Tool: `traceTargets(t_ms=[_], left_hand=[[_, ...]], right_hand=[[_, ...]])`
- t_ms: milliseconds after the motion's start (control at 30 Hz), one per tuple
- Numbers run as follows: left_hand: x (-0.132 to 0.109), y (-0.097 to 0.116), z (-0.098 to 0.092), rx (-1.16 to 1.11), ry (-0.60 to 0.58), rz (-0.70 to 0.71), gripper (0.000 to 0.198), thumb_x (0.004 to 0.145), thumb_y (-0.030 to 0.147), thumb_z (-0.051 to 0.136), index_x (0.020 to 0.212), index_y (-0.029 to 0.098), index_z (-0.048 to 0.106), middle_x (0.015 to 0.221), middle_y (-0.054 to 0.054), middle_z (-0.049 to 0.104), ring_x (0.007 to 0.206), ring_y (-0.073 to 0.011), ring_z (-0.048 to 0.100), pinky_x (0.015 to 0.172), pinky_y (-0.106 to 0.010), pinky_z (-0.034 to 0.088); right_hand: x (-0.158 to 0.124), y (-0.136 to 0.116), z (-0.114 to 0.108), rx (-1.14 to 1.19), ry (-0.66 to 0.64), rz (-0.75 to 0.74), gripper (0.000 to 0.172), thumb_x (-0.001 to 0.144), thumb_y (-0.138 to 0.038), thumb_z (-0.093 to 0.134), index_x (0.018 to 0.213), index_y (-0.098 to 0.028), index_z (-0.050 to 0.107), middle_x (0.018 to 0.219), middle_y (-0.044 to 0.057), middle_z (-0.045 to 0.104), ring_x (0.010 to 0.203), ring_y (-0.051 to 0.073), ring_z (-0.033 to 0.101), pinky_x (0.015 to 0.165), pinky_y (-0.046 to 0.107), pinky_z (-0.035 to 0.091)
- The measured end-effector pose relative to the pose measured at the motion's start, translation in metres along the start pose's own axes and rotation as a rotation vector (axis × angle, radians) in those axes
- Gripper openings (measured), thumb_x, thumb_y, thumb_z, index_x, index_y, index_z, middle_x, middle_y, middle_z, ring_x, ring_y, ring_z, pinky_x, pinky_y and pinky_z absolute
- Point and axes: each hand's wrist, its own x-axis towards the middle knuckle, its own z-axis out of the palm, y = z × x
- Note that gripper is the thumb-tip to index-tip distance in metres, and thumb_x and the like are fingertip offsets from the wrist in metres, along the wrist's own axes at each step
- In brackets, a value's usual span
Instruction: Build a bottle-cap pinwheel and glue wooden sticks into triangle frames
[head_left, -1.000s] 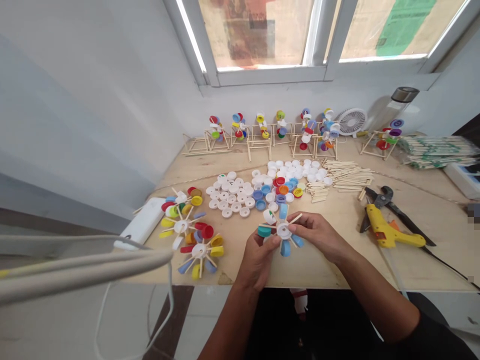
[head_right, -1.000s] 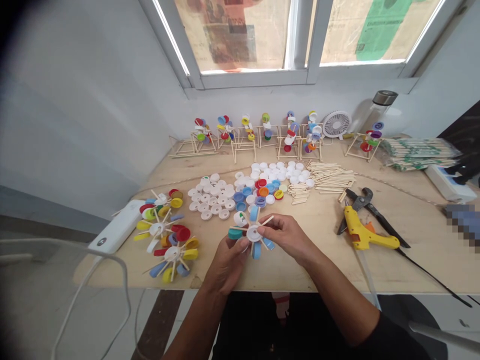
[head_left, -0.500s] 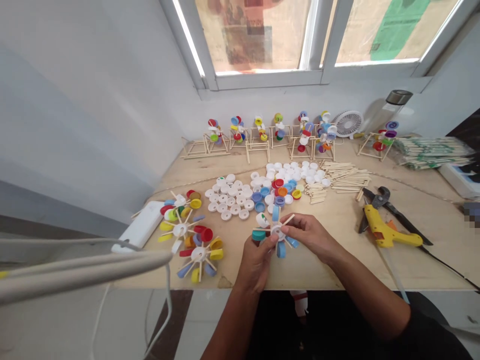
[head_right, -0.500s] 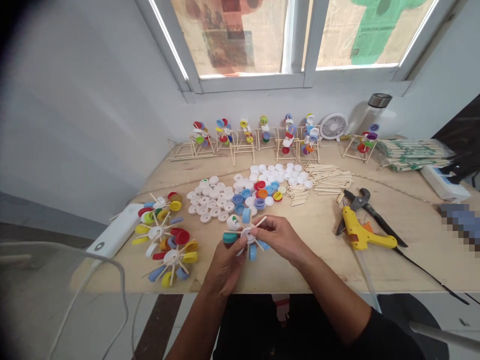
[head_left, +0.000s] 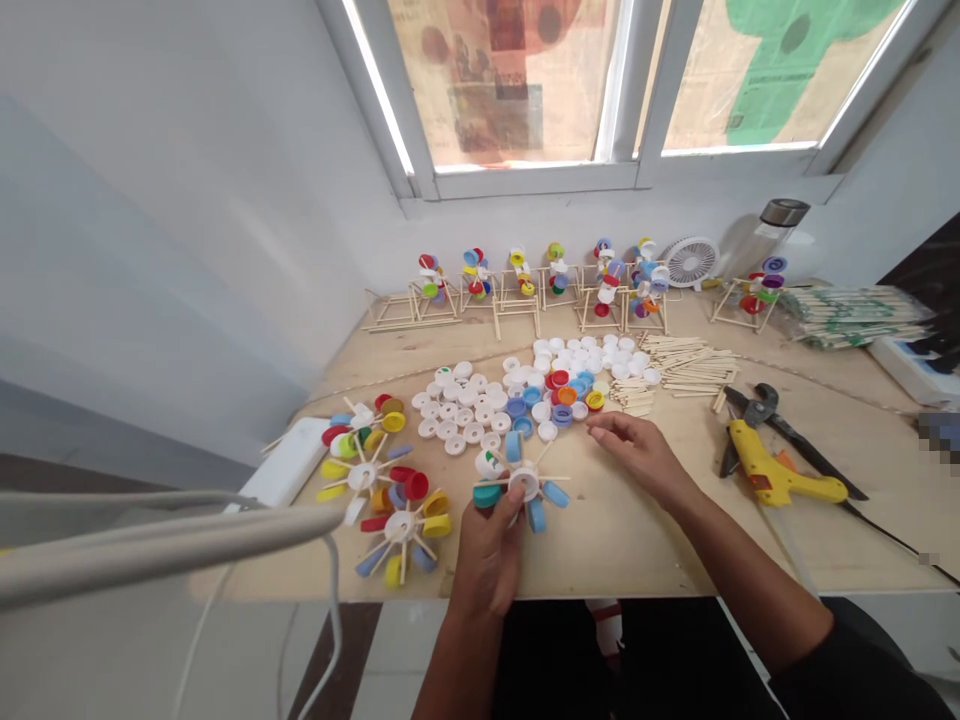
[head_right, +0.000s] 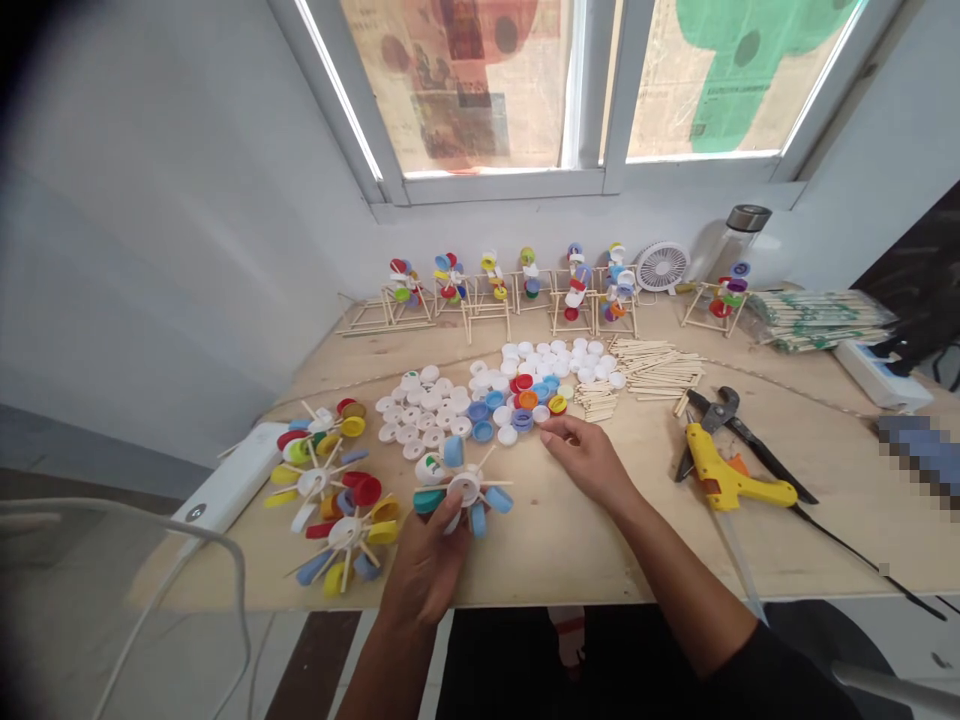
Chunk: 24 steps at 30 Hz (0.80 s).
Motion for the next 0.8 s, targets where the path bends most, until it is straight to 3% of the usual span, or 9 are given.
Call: traceTargets(t_ms=[233,333,467,667,800], left_hand=[[-0.004,-0.001,-0.005,-0.046,0.013,-0.008,0.029,0.056,0.022,0.082,0.081,0.015,0.069,0.082,-0.002,0.068,0.077,-0.0130,0.063,0.078,-0.024,0.049],[-0.005,-0.002,-0.005,-0.070,0.020,-0.019,0.030,0.056,0.021,0.082,0.082,0.015,0.069,0.081,-0.002,0.069,0.078,-0.0126,0.063,0.078,-0.023,0.049],[-0.004,-0.003,-0.005,-0.079,0.038,-0.015,0.029,0.056,0.020,0.082,0.081,0.015,0.069,0.081,-0.002,0.069,0.077,-0.0124,0.064,0.077,-0.023,0.049],[-0.002,-0.004,-0.005,-0.065,0.038,-0.010,0.031,0.055,0.022,0.083,0.081,0.014,0.069,0.079,-0.003,0.068,0.074,-0.0131,0.064,0.072,-0.023,0.050],[-0.002,-0.003,-0.005,-0.059,0.038,-0.018,0.030,0.054,0.022,0.083,0.079,0.013,0.069,0.080,-0.003,0.068,0.072,-0.0124,0.063,0.071,-0.023,0.050]], right_hand=[[0.018,-0.002,0.016,-0.325,0.003,-0.116,0.025,0.085,-0.028,0.047,0.103,-0.021,0.062,0.107,0.007,0.065,0.093,0.021,0.059,0.082,0.034,0.043],[0.023,-0.009,0.023,-0.502,0.028,-0.136,0.029,0.084,-0.031,0.050,0.110,-0.019,0.059,0.104,0.012,0.064,0.101,0.026,0.054,0.086,0.038,0.037],[0.029,-0.013,0.032,-0.688,0.061,-0.132,0.034,0.084,-0.034,0.051,0.114,-0.018,0.055,0.098,0.015,0.065,0.097,0.029,0.053,0.083,0.039,0.031],[0.037,-0.009,0.042,-0.820,0.090,-0.142,0.032,0.084,-0.037,0.053,0.109,-0.018,0.056,0.093,0.012,0.067,0.091,0.027,0.055,0.079,0.036,0.027],[0.036,-0.005,0.041,-0.838,0.110,-0.167,0.022,0.086,-0.032,0.048,0.102,-0.019,0.058,0.089,0.009,0.068,0.087,0.023,0.056,0.076,0.033,0.024]])
